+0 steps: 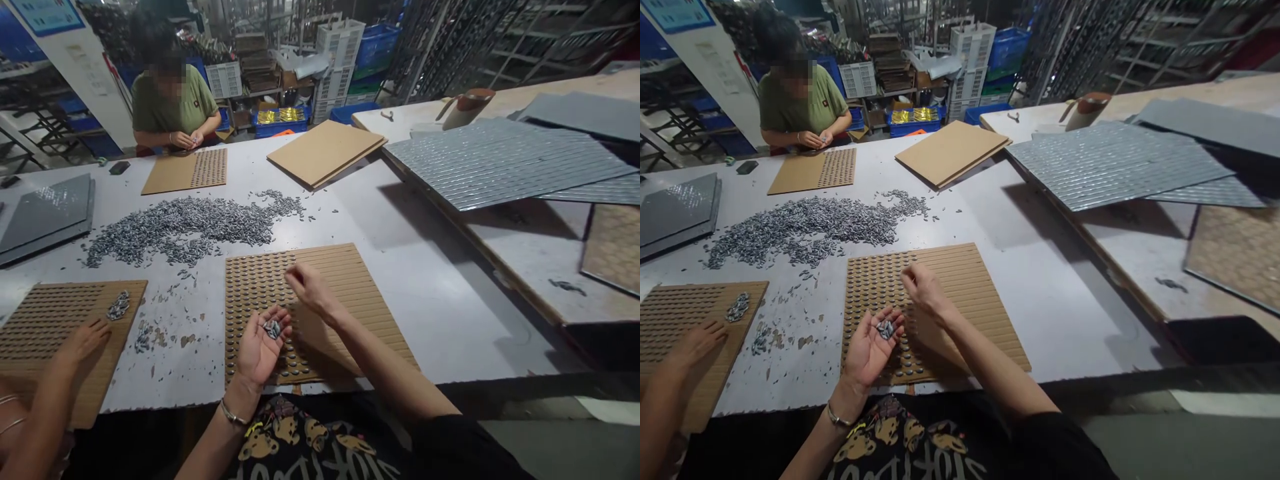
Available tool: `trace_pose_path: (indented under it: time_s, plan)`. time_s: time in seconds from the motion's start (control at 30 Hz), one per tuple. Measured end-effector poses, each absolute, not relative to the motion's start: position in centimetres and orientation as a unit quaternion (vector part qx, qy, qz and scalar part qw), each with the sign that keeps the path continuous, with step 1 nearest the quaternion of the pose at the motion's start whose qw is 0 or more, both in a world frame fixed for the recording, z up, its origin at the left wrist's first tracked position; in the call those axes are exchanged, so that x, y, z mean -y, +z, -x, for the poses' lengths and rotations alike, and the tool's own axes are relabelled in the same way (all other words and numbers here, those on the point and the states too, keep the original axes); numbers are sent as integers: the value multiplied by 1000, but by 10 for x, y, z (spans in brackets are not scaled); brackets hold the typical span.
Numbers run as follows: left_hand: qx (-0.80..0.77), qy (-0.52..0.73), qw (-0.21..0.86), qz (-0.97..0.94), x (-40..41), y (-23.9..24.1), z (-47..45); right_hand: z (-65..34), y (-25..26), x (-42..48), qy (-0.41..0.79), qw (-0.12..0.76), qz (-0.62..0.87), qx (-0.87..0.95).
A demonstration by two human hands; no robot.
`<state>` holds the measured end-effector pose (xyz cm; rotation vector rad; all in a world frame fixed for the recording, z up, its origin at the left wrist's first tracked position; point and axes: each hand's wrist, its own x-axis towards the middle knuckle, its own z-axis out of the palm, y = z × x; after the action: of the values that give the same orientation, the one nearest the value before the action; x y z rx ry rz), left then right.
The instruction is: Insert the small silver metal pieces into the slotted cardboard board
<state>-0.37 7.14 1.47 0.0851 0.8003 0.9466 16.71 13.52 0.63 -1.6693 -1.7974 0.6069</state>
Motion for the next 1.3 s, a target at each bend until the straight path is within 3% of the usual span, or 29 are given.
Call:
trace_pose_path:
  time_s: [0.1,0.27,0.53,0.83,0.97,1.1,1.3]
  plan:
    - [-363,448,816,-30,-70,20,0,-156,21,-95,215,247,489,808]
    - [-366,401,840,-16,-68,19,-9,-157,20,-63,127,159,495,845]
    - [-418,390,807,-147,-64,13,-12,-169,16,-68,155,248,504,813]
    - [-461,374,767,-245,-57,8,-5,-166,17,-58,340,334,542,692]
    - [-460,404,767,-191,-60,8,-8,-176,2,-88,317,343,597,653]
    - [-448,390,790,-153,-62,6,-7,-195,-10,-142,246,265,721,591]
    - [-442,372,802,-153,-59,1,-5,-192,-21,-174,237,195,766,564]
